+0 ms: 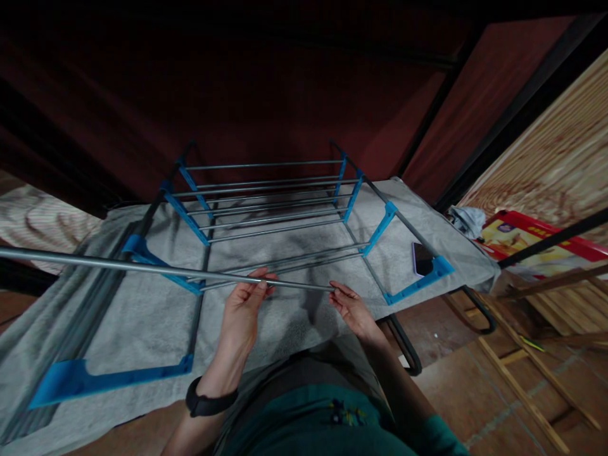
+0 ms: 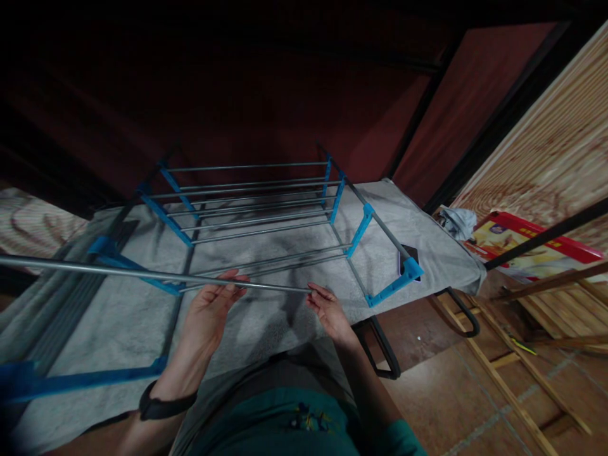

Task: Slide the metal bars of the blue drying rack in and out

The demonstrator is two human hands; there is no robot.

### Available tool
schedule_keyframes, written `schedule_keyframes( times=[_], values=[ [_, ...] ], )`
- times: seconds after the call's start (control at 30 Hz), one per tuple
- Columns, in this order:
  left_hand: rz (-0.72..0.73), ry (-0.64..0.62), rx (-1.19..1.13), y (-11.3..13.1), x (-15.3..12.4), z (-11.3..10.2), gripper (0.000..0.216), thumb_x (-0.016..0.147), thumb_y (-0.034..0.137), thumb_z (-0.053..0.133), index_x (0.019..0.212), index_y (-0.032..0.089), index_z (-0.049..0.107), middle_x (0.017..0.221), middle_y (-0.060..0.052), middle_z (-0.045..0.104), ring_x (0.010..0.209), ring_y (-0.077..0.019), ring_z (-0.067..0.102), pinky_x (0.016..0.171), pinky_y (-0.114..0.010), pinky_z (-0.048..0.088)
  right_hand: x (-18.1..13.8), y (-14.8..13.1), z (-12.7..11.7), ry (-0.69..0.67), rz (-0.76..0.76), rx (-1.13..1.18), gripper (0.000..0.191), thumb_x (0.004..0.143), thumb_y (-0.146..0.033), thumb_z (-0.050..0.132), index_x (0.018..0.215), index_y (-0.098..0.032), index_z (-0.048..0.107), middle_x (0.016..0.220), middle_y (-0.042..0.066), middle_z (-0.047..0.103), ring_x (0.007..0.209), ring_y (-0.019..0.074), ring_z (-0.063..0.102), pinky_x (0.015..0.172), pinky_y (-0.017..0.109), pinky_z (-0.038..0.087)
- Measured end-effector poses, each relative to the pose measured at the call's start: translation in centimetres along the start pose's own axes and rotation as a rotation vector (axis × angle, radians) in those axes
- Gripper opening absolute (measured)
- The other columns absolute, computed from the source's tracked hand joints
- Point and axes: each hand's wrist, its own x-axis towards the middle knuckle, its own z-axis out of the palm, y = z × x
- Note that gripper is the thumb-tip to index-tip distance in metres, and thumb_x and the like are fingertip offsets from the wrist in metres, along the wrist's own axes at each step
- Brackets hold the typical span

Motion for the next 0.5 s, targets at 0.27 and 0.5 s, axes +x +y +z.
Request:
schedule_keyframes(
  times=[0.27, 0.5],
  values=[
    [0.013, -0.117, 0.055, -2.3, -1.4, 1.5, 0.045, 0.084, 0.054, 0.086, 0.111, 0.02, 0.073, 0.102, -0.009, 0.08, 0.103, -0.0248, 0.074, 0.098, -0.043, 0.058, -0.7, 1.5, 1.3, -0.078, 0.074, -0.054, 0.049, 0.064, -0.044, 0.103, 0.105, -0.025, 0.084, 0.091, 0.004, 0.083, 0.09, 0.022, 0.078, 0.091, 0.039, 0.064],
    [0.257, -0.1, 0.343, -1.6, -0.3, 0.3, 0.027, 0.096, 0.049, 0.07, 0.105, 0.024, 0.068, 0.088, -0.003, 0.072, 0.089, -0.0213, 0.069, 0.087, -0.036, 0.055, -1.1, 1.3, 1.8, -0.059, 0.047, -0.14, 0.047, 0.064, -0.051, 0.101, 0.101, -0.027, 0.084, 0.111, 0.01, 0.084, 0.101, 0.0263, 0.077, 0.094, 0.043, 0.062]
  ],
)
